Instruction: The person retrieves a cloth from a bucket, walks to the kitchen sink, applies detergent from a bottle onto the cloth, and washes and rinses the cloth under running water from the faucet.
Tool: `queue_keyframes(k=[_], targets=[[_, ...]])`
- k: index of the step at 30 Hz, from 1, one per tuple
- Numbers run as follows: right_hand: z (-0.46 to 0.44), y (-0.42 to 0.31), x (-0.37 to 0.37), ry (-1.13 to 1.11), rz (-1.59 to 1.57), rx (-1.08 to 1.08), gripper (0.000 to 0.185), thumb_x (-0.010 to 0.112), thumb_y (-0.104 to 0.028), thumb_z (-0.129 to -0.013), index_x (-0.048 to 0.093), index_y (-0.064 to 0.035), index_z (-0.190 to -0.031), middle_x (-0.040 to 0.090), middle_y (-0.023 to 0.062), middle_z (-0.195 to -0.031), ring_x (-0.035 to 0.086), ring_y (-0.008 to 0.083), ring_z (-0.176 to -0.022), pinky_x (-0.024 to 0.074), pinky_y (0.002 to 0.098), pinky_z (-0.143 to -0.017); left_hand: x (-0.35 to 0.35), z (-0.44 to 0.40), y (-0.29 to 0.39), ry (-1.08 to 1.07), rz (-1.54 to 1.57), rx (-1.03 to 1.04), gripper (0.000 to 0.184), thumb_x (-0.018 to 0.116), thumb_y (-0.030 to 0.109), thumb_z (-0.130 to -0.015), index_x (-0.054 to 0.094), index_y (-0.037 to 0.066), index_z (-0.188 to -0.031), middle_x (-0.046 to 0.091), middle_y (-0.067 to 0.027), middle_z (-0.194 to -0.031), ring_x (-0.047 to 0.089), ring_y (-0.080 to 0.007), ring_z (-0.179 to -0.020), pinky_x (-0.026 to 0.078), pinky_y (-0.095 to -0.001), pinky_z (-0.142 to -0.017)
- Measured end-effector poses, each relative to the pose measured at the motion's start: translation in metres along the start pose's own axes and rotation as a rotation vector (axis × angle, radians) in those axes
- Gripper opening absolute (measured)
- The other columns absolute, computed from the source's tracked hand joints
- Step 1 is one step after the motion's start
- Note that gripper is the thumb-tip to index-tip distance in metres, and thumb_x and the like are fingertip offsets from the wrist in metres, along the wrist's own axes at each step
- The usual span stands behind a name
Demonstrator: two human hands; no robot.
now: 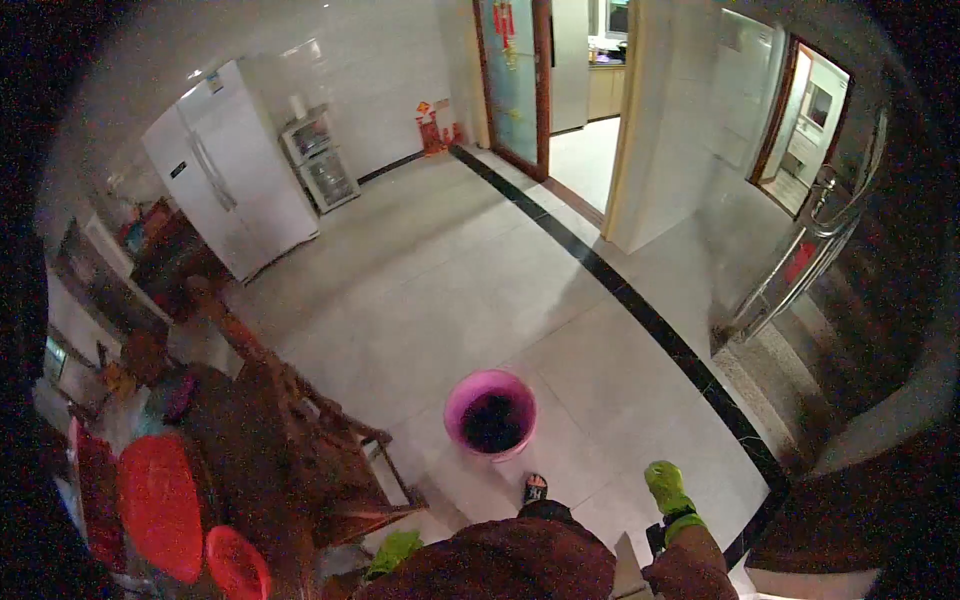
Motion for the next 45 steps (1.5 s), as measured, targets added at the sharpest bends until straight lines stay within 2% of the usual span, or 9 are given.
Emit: queue_keyframes(k=[13, 16, 20, 22, 24, 27, 30, 43, 45], targets=[[-0.178, 0.065, 0.108, -0.343, -0.029, 0.263, 0.028, 0.062, -0.027, -0.084, 0.060, -0.0069, -0.103, 0.062, 0.0115, -0.091, 0.059, 0.0223, -0.075, 0.0499, 0.0356, -0.070, 0.080, -0.118, 0.234, 0.310, -1.229, 0.766, 0.032, 0.060, 0.027, -0.089, 0.064, -0.003, -0.082, 0.063, -0.0118, -0.070, 0.062, -0.0233, -0.059, 0.050, -0.0371, -0.054], [-0.189, 0.087, 0.129, -0.463, 0.153, 0.206, 0.028, 0.063, -0.026, -0.085, 0.059, -0.0069, -0.105, 0.062, 0.0094, -0.093, 0.059, 0.0206, -0.078, 0.0506, 0.0349, -0.072, 0.047, -0.191, 0.187, 0.142, 0.260, 0.143, 0.028, 0.062, 0.027, -0.088, 0.064, 0.001, -0.078, 0.062, -0.0084, -0.067, 0.060, -0.0223, -0.058, 0.048, -0.0370, -0.053], [-0.185, 0.070, 0.164, -0.665, 0.523, -0.143, 0.029, 0.064, -0.024, -0.085, 0.059, -0.0070, -0.108, 0.063, 0.0074, -0.095, 0.060, 0.0190, -0.080, 0.0513, 0.0341, -0.073, 0.032, -0.185, 0.255, 0.074, 0.081, 0.132, 0.024, 0.062, 0.026, -0.087, 0.063, 0.003, -0.081, 0.061, -0.0065, -0.070, 0.060, -0.0203, -0.059, 0.049, -0.0358, -0.054], [-0.168, 0.077, 0.147, -0.382, -0.331, 0.607, 0.025, 0.055, -0.028, -0.088, 0.062, -0.0049, -0.095, 0.063, 0.0099, -0.086, 0.060, 0.0201, -0.075, 0.0486, 0.0337, -0.065, 0.026, -0.190, 0.304, 0.233, -0.910, 0.438, 0.023, 0.061, 0.026, -0.087, 0.063, 0.004, -0.083, 0.062, -0.0061, -0.071, 0.061, -0.0201, -0.062, 0.048, -0.0349, -0.054], [-0.171, 0.056, 0.145, -0.422, -0.323, 0.557, 0.026, 0.056, -0.029, -0.088, 0.061, -0.0047, -0.096, 0.063, 0.0092, -0.088, 0.060, 0.0195, -0.076, 0.0490, 0.0335, -0.066, -0.008, -0.232, 0.260, 0.166, 0.231, 0.240, 0.031, 0.055, 0.030, -0.090, 0.065, 0.000, -0.085, 0.066, -0.0107, -0.077, 0.062, -0.0232, -0.063, 0.050, -0.0385, -0.060], [-0.191, 0.023, 0.149, -0.478, -0.400, 0.396, 0.029, 0.057, -0.030, -0.088, 0.060, -0.0040, -0.101, 0.062, 0.0070, -0.092, 0.060, 0.0180, -0.079, 0.0501, 0.0330, -0.067, -0.031, -0.307, 0.220, 0.194, -0.661, 0.567, 0.021, 0.048, 0.021, -0.091, 0.062, 0.007, -0.085, 0.059, -0.0056, -0.071, 0.058, -0.0215, -0.060, 0.048, -0.0337, -0.053], [-0.239, -0.012, 0.161, -0.574, -0.524, 0.334, 0.033, 0.061, -0.029, -0.087, 0.059, -0.0021, -0.106, 0.062, 0.0079, -0.096, 0.060, 0.0195, -0.083, 0.0511, 0.0343, -0.072, -0.023, -0.228, 0.276, 0.264, 0.396, 0.207, 0.024, 0.044, 0.019, -0.093, 0.063, 0.008, -0.085, 0.058, -0.0042, -0.068, 0.056, -0.0196, -0.057, 0.047, -0.0324, -0.053], [-0.560, -0.098, 0.273, -1.102, -0.555, 0.125, 0.039, 0.061, -0.025, -0.087, 0.057, 0.0009, -0.115, 0.062, 0.0128, -0.104, 0.061, 0.0242, -0.091, 0.0501, 0.0382, -0.083, 0.034, -0.234, 0.343, 0.986, -0.058, 0.685, 0.017, 0.054, 0.021, -0.083, 0.064, 0.012, -0.093, 0.060, -0.0099, -0.078, 0.056, -0.0225, -0.073, 0.045, -0.0382, -0.062], [-0.598, -0.095, 0.253, -0.975, -0.485, 0.185, 0.035, 0.059, -0.022, -0.088, 0.057, 0.0017, -0.114, 0.063, 0.0141, -0.103, 0.062, 0.0246, -0.091, 0.0515, 0.0366, -0.080, 0.042, -0.234, 0.396, 0.706, 0.135, 0.280, 0.022, 0.058, 0.021, -0.089, 0.061, 0.005, -0.104, 0.063, -0.0064, -0.090, 0.061, -0.0186, -0.078, 0.050, -0.0308, -0.070]])
Point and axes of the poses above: each hand's wrist, its own z-axis away from the middle knuckle, its own x-axis out of the palm, y = z × x, the point moved 7 cm from there along -z, towards the middle knuckle
